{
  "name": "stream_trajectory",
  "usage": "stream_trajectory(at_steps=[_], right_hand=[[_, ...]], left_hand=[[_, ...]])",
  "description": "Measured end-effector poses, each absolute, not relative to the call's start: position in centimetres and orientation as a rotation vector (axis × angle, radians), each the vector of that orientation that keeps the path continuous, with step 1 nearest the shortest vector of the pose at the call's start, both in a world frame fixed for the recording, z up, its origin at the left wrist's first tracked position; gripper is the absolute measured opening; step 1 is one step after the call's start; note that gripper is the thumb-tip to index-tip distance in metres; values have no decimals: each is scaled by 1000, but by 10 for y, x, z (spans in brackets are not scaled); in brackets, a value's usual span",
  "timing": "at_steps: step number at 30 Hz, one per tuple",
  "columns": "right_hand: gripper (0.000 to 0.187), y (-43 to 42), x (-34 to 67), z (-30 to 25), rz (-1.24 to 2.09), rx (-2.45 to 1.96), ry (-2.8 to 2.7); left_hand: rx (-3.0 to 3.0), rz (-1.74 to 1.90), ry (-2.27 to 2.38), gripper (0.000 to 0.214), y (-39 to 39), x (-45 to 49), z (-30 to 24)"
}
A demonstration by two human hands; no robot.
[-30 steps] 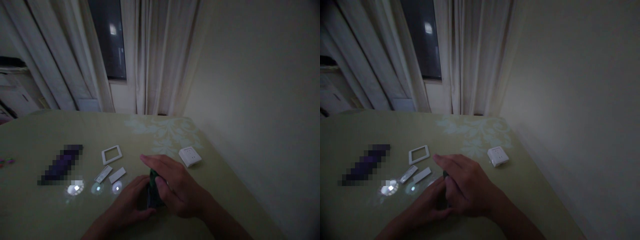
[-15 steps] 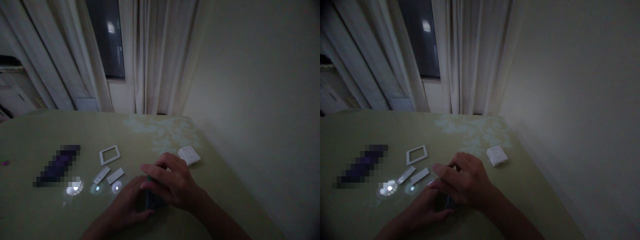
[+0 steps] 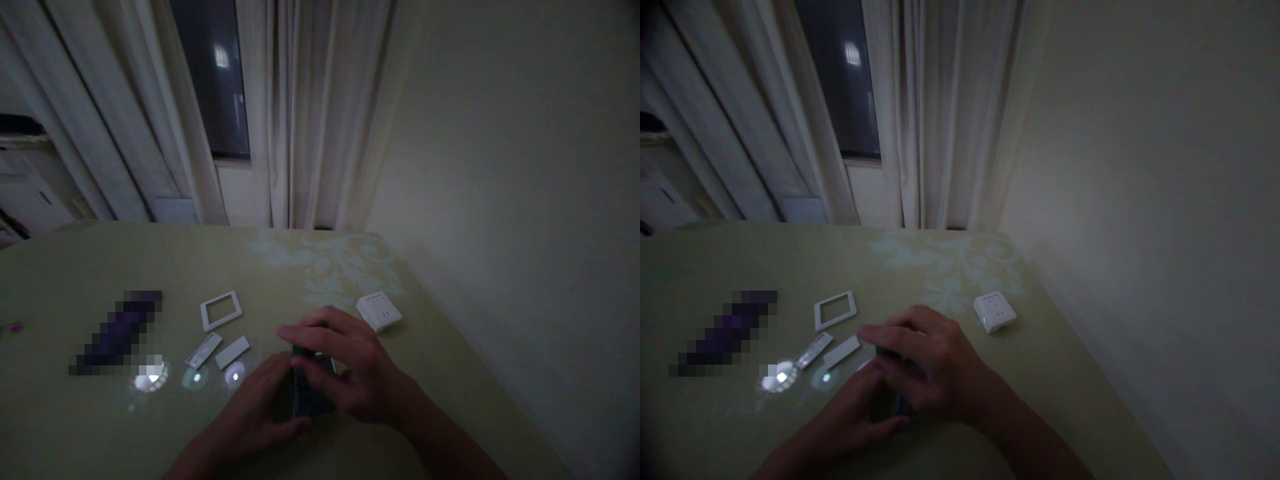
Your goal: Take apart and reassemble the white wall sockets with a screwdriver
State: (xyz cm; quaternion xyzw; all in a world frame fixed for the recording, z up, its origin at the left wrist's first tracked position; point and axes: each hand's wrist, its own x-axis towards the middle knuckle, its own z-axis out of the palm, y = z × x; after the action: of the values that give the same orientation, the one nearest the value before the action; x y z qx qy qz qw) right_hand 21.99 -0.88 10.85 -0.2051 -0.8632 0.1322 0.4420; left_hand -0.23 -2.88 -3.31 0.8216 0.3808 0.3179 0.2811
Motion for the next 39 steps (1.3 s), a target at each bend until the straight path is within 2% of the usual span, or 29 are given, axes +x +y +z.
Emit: stream_trajectory(at_steps=[3,7,12,16,20,24,28,32,36,39], right_hand=[[37,-9,221,110,181,-578,-2102],[46,-10,224,115,438,-507,-2234],[35,-10,224,112,180,-551,-2169],[41,-12,224,112,351,-505,-2255],[36,-12,223,112,159,-561,-2163],[42,-11,222,112,299,-505,-2264],[34,-11,223,111,104,-554,-2157],[46,-11,225,113,368,-535,-2274],[35,-11,224,112,169,-570,-2195],[50,-11,222,115,315,-580,-2261]], left_hand=[[2193,817,995,58,-29,-1,-33],[2157,802,984,63,-29,0,-32],[2158,829,997,68,-30,-1,-29],[2153,830,1001,73,-29,-1,-29],[2128,798,1003,61,-29,-1,-29],[2131,787,1023,68,-30,-2,-34],[2138,793,1035,70,-29,-3,-37],[2094,774,982,68,-28,-1,-33],[2134,810,1002,67,-28,-1,-33],[2121,800,989,62,-28,-2,-35]])
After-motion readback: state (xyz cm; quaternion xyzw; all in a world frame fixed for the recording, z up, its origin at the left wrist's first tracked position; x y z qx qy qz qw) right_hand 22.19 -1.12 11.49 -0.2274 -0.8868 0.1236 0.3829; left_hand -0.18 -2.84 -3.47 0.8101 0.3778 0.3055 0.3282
